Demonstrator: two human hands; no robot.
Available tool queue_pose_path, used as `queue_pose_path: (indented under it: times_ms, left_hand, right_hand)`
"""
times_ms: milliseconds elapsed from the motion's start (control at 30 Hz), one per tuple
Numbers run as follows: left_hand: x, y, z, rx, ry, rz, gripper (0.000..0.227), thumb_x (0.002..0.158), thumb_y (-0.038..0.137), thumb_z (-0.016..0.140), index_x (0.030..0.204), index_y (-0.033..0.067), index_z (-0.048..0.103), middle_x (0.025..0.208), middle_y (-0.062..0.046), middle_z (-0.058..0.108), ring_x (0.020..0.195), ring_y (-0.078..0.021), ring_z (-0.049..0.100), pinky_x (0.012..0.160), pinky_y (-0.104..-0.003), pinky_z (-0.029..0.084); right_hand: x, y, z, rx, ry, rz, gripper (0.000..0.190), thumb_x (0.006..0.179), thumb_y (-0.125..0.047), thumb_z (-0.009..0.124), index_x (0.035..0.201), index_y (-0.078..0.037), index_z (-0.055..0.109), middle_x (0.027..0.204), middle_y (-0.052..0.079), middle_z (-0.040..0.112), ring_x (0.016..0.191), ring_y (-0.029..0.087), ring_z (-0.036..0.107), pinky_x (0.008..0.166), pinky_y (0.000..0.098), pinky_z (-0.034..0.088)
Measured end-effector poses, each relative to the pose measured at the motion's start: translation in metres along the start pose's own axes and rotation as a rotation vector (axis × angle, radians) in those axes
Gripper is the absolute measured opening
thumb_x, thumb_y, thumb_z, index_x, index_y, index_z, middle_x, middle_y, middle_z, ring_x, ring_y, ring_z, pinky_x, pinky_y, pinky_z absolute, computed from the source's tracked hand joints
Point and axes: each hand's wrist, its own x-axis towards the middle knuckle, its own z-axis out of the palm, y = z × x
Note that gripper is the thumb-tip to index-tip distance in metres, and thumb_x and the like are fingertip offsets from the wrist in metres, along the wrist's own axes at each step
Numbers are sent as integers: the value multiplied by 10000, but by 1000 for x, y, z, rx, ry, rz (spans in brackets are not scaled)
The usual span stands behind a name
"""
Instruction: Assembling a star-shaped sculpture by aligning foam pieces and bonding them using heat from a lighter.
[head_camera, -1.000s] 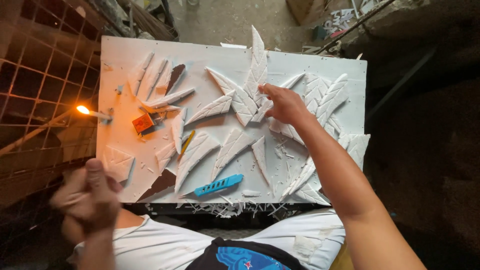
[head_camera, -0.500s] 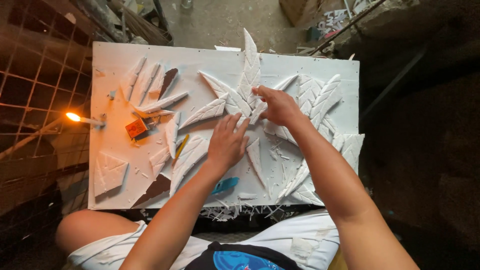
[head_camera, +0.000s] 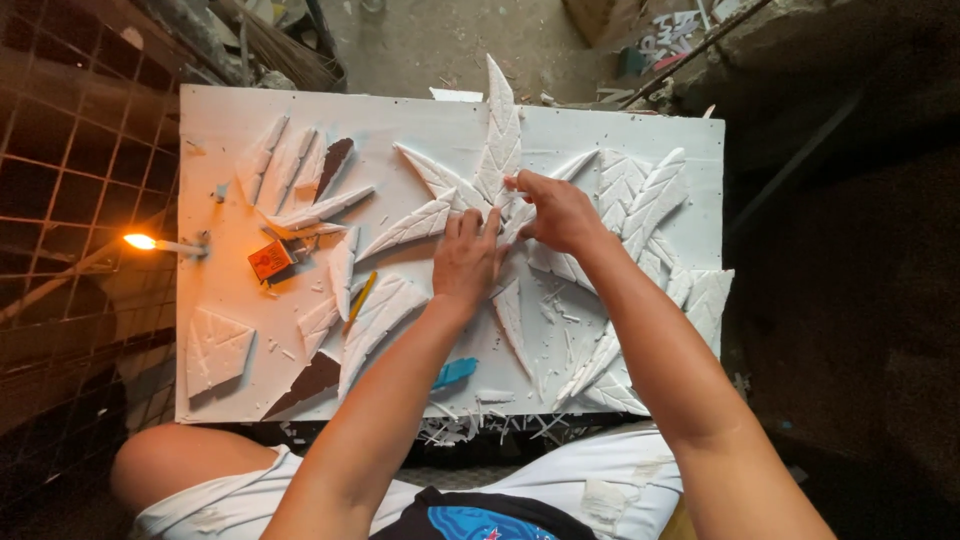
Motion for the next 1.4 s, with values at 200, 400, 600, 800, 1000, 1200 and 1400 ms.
queue_pose_path:
  times_ms: [200, 400, 600, 800, 1000, 1200, 1400]
  left_hand:
    - [6, -4, -1, -49, -31, 37, 678, 874, 435, 722, 1461, 147, 543, 1085, -101, 555, 1061, -314, 559, 900, -396, 540]
    - [18, -6, -7, -46, -182, 24, 684, 877, 437, 717, 1467, 160, 512, 1098, -103, 535, 1042, -334, 557, 940, -405, 494]
    - [15, 0, -10, -52, -200, -18, 697, 871, 418, 734, 1474, 167, 493, 1105, -107, 516, 1052, -338, 545, 959, -401, 479]
    - [16, 3, -14, -19, -181, -14, 665, 880, 413, 733, 1456, 144, 539, 1126, -126, 531, 1055, -345, 550, 841, -436, 547]
    - [18, 5, -20, 20, -173, 3, 671, 879, 427, 728, 1451, 133, 539, 1160, -140, 544, 1059, -351, 554, 823, -470, 517]
    - [20, 7, -32, -3, -194, 1, 619, 895, 365, 739, 1434, 118, 561, 1135, -154, 563, 1040, -345, 581, 810, -452, 509]
    - [17, 5, 0, 107, -116, -16, 707, 828, 474, 769, 1419, 181, 515, 1185, -126, 551, 1033, -353, 549, 818, -452, 526]
  right_hand:
    - [-1, 6, 9, 2, 30, -35, 582, 642, -154, 945, 1073, -158, 554, 998, 91, 723, 1020, 404, 690, 849, 554, 549]
    - [-8, 0, -1, 29, 12, -60, 578, 679, -112, 913, 1125, -138, 546, 1040, 107, 723, 1060, 410, 672, 881, 566, 540]
    - [-7, 28, 15, 156, 129, -104, 702, 741, -267, 872, 1367, -237, 555, 891, 101, 685, 916, 338, 680, 799, 515, 543]
    - [-23, 50, -19, 724, 487, -111, 160, 978, -117, 731, 1130, -92, 685, 948, 70, 678, 681, 157, 629, 574, 246, 536]
    - [-108, 34, -50, 1155, 604, 186, 182, 1017, -264, 434, 1165, -241, 332, 813, 34, 520, 612, 109, 475, 468, 235, 372]
    - [-194, 36, -34, 853, 892, 519, 226, 1023, -173, 534, 1241, -199, 588, 798, -23, 541, 637, 49, 509, 532, 176, 391]
    - [-342, 202, -42, 936, 1886, 584, 65, 909, -108, 674, 858, -81, 645, 734, 39, 539, 631, 117, 499, 534, 259, 316]
